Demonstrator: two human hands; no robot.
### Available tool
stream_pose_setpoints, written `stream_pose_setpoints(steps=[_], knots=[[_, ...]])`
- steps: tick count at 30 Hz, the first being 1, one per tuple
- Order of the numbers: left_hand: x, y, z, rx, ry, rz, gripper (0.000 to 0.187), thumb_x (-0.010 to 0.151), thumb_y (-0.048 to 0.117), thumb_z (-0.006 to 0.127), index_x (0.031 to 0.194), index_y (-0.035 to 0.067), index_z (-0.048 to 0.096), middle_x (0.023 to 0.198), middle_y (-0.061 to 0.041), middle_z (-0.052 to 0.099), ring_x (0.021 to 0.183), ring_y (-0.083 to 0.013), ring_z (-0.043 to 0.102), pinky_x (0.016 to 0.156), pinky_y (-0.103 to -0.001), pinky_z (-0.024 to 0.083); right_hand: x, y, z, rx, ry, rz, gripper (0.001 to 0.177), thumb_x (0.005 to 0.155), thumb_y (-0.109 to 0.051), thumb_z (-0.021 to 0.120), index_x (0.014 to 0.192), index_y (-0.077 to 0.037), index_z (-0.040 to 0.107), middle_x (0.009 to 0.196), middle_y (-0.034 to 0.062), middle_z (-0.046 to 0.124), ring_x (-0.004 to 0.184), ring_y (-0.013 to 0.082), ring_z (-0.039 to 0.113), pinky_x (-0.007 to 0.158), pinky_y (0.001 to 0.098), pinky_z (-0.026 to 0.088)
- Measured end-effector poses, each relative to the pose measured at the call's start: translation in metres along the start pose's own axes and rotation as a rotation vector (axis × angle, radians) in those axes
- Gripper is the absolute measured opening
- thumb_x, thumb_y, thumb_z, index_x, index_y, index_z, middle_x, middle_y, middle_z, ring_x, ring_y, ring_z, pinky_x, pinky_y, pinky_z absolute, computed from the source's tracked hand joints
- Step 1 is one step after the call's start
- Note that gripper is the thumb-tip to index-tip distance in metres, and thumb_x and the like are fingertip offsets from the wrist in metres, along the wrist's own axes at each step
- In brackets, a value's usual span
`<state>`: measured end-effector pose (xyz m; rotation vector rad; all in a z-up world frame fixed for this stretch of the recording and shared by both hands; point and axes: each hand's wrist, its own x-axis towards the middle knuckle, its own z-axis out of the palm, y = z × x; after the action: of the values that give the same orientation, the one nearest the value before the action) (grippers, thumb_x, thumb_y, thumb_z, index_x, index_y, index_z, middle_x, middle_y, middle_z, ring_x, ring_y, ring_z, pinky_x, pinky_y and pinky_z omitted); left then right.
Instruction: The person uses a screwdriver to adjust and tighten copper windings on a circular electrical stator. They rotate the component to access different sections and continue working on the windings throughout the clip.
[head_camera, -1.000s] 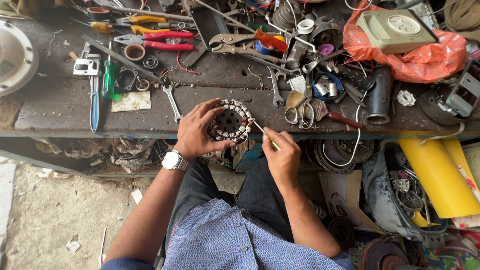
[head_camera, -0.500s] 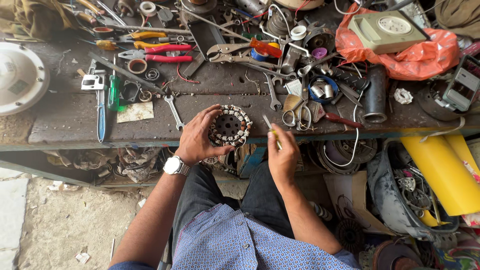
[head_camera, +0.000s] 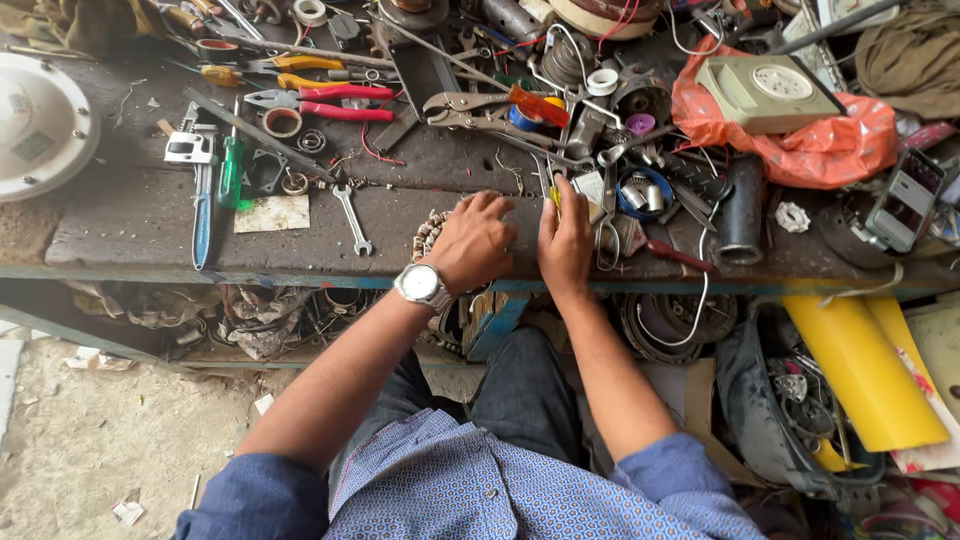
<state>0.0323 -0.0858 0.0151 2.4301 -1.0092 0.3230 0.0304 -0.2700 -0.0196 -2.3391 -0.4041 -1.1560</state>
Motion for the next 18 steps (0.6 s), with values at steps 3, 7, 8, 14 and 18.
stream_pose_setpoints(steps=[3, 7, 8, 14, 18], knots=[[0.000, -0.006, 0.009, -0.026, -0.033, 0.001, 0.014, 0.084, 0.017, 0.074, 0.095, 0.011, 0.079, 0.130, -0.012, 0.064, 0.122, -0.0333, 0.054, 0.101, -0.048, 0.045, -0.008, 0.001, 0.007, -0.058, 0.054, -0.055, 0.028, 0.108, -0.007, 0.057, 0.136, -0.003, 0.057, 0.113, 0.0169, 0.067, 0.100, 0.0354, 0.068, 0.083, 0.0444, 0.055], [-0.014, -0.013, 0.006, -0.092, 0.149, 0.023, 0.011, 0.085, 0.014, 0.073, 0.095, 0.009, 0.075, 0.124, -0.010, 0.067, 0.117, -0.0324, 0.057, 0.094, -0.046, 0.048, -0.009, 0.001, 0.004, -0.027, 0.038, 0.014, 0.026, 0.109, -0.008, 0.057, 0.134, -0.002, 0.057, 0.106, 0.0168, 0.065, 0.093, 0.0332, 0.068, 0.077, 0.0434, 0.055], [-0.018, -0.013, 0.004, -0.108, 0.201, 0.019, 0.010, 0.086, 0.014, 0.073, 0.093, 0.008, 0.073, 0.122, -0.009, 0.067, 0.116, -0.0324, 0.057, 0.093, -0.046, 0.048, -0.008, 0.000, 0.003, -0.019, 0.036, 0.027, 0.026, 0.109, -0.008, 0.057, 0.134, -0.002, 0.057, 0.105, 0.0167, 0.064, 0.091, 0.0324, 0.068, 0.076, 0.0429, 0.054], [-0.047, -0.018, -0.022, -0.508, 0.137, 0.075, 0.018, 0.098, 0.018, 0.069, 0.109, 0.004, 0.066, 0.114, -0.011, 0.064, 0.112, -0.0320, 0.058, 0.099, -0.043, 0.049, -0.006, -0.001, 0.002, -0.017, 0.021, 0.052, 0.025, 0.109, -0.009, 0.056, 0.133, -0.002, 0.058, 0.101, 0.0139, 0.063, 0.087, 0.0291, 0.066, 0.073, 0.0408, 0.052], [-0.040, -0.010, -0.023, -0.310, 0.204, 0.099, 0.020, 0.084, 0.020, 0.077, 0.098, 0.007, 0.070, 0.112, -0.013, 0.065, 0.109, -0.0331, 0.058, 0.095, -0.045, 0.048, -0.006, 0.001, 0.004, -0.022, 0.022, 0.054, 0.024, 0.109, -0.009, 0.057, 0.133, -0.002, 0.059, 0.100, 0.0138, 0.063, 0.086, 0.0291, 0.065, 0.073, 0.0411, 0.052]])
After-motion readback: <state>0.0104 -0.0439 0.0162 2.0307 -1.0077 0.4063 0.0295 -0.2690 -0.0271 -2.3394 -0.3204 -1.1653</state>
